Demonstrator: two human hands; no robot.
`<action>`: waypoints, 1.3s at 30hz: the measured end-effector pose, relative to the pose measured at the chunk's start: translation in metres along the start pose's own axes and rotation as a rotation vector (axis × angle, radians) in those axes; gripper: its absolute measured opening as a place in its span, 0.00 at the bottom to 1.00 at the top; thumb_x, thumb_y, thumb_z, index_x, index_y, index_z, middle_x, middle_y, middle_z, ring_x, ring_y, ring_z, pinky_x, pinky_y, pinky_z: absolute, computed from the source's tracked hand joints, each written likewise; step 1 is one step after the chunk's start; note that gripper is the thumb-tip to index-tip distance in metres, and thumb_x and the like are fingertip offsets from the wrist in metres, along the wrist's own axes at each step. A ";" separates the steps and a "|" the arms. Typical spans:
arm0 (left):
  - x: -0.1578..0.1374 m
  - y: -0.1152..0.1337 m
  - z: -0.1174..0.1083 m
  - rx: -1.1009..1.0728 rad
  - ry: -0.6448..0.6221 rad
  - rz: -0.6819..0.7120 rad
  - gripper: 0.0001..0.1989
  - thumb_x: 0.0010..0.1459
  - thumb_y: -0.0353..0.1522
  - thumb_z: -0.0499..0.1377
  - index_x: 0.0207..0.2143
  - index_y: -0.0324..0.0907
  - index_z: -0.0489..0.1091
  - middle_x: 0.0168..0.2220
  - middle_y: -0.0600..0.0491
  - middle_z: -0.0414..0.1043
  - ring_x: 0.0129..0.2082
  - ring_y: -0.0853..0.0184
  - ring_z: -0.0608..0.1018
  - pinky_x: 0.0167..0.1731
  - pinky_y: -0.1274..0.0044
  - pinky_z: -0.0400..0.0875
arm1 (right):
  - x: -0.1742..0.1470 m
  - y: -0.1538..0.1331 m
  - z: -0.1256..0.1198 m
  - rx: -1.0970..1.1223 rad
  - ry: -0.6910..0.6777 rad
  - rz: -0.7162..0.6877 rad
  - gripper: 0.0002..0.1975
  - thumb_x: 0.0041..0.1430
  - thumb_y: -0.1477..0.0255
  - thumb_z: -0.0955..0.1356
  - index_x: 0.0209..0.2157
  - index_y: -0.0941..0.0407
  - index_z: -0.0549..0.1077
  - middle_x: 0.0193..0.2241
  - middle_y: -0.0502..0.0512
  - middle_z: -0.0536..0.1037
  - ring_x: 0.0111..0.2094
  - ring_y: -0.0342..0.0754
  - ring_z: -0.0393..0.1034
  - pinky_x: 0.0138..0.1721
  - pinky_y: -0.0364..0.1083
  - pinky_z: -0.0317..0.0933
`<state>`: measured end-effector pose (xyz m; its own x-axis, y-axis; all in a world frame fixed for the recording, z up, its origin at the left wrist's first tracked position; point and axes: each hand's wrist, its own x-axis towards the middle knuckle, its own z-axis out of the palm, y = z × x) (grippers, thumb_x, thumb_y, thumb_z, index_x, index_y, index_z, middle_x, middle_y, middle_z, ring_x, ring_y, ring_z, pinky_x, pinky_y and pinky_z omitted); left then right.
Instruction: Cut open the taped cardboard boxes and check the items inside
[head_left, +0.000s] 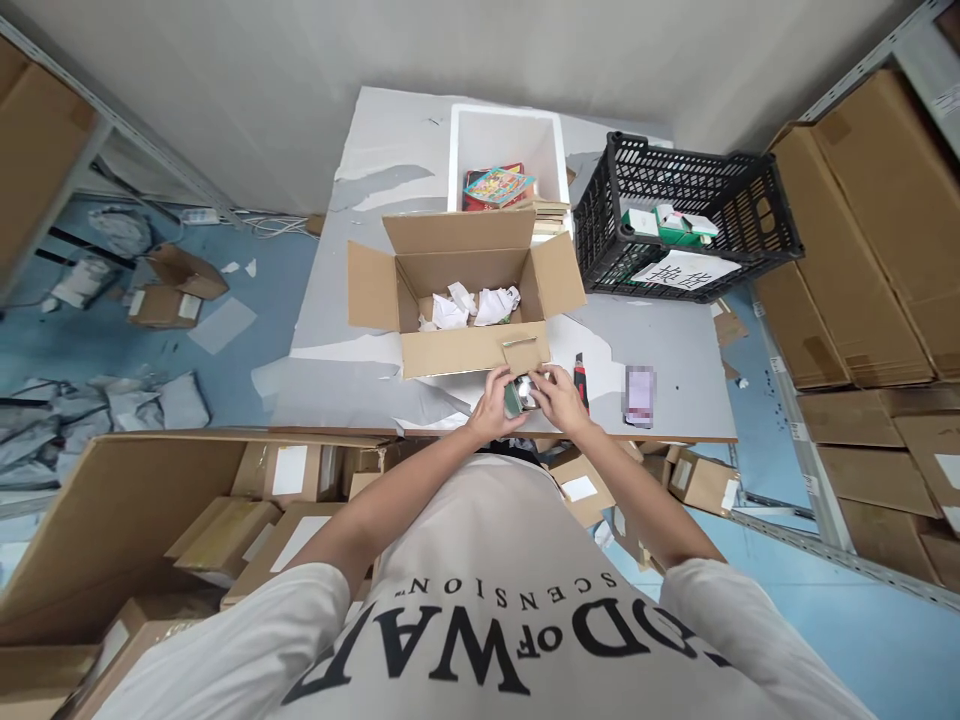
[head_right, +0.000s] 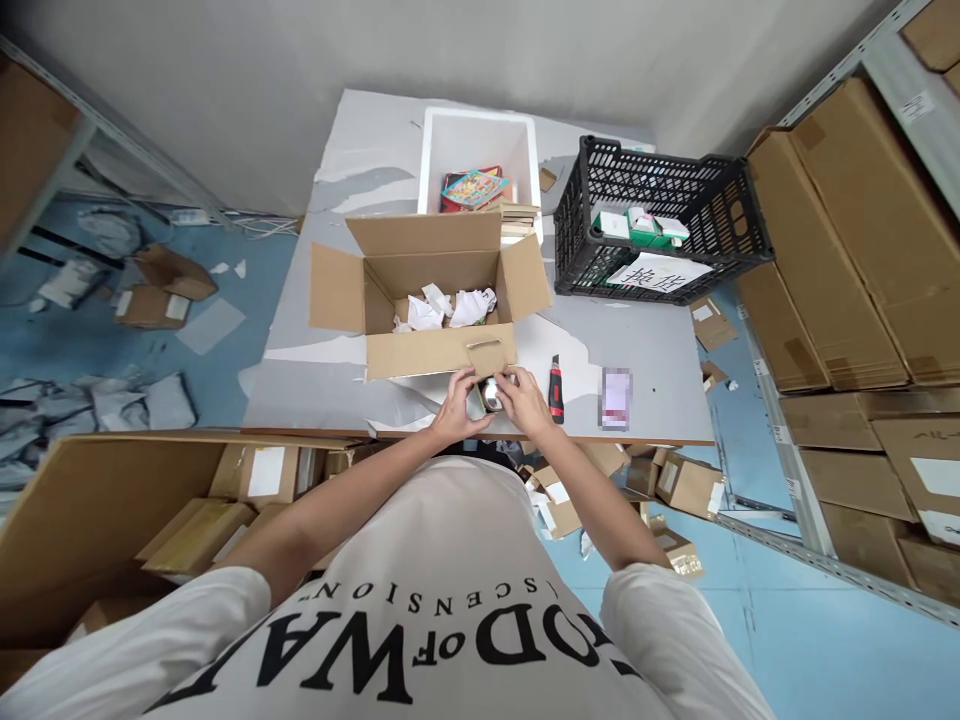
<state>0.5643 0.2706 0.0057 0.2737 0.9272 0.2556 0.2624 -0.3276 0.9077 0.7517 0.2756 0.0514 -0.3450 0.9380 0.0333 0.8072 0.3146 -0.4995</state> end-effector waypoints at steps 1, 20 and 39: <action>-0.001 0.000 -0.001 0.018 -0.006 0.010 0.37 0.42 0.33 0.68 0.54 0.41 0.58 0.59 0.37 0.54 0.62 0.51 0.62 0.56 0.59 0.66 | -0.003 0.002 0.004 0.096 0.076 0.055 0.20 0.63 0.67 0.62 0.56 0.55 0.66 0.52 0.65 0.63 0.46 0.53 0.64 0.49 0.53 0.63; -0.004 -0.007 -0.008 0.151 -0.062 0.202 0.14 0.51 0.28 0.62 0.41 0.41 0.64 0.53 0.41 0.57 0.60 0.54 0.67 0.55 0.61 0.67 | 0.011 0.013 -0.034 0.292 -0.086 -0.284 0.10 0.64 0.65 0.62 0.42 0.54 0.70 0.54 0.62 0.71 0.58 0.54 0.64 0.56 0.56 0.61; 0.014 -0.003 -0.020 0.192 -0.270 0.231 0.14 0.56 0.31 0.60 0.46 0.40 0.69 0.56 0.41 0.60 0.57 0.57 0.69 0.54 0.63 0.69 | -0.002 0.025 -0.013 -0.071 -0.179 -0.379 0.18 0.60 0.63 0.66 0.50 0.54 0.70 0.62 0.66 0.59 0.65 0.64 0.50 0.59 0.66 0.54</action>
<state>0.5488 0.2881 0.0131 0.5725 0.7523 0.3259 0.3261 -0.5737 0.7514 0.7786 0.2836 0.0506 -0.6962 0.7162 0.0496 0.6361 0.6474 -0.4199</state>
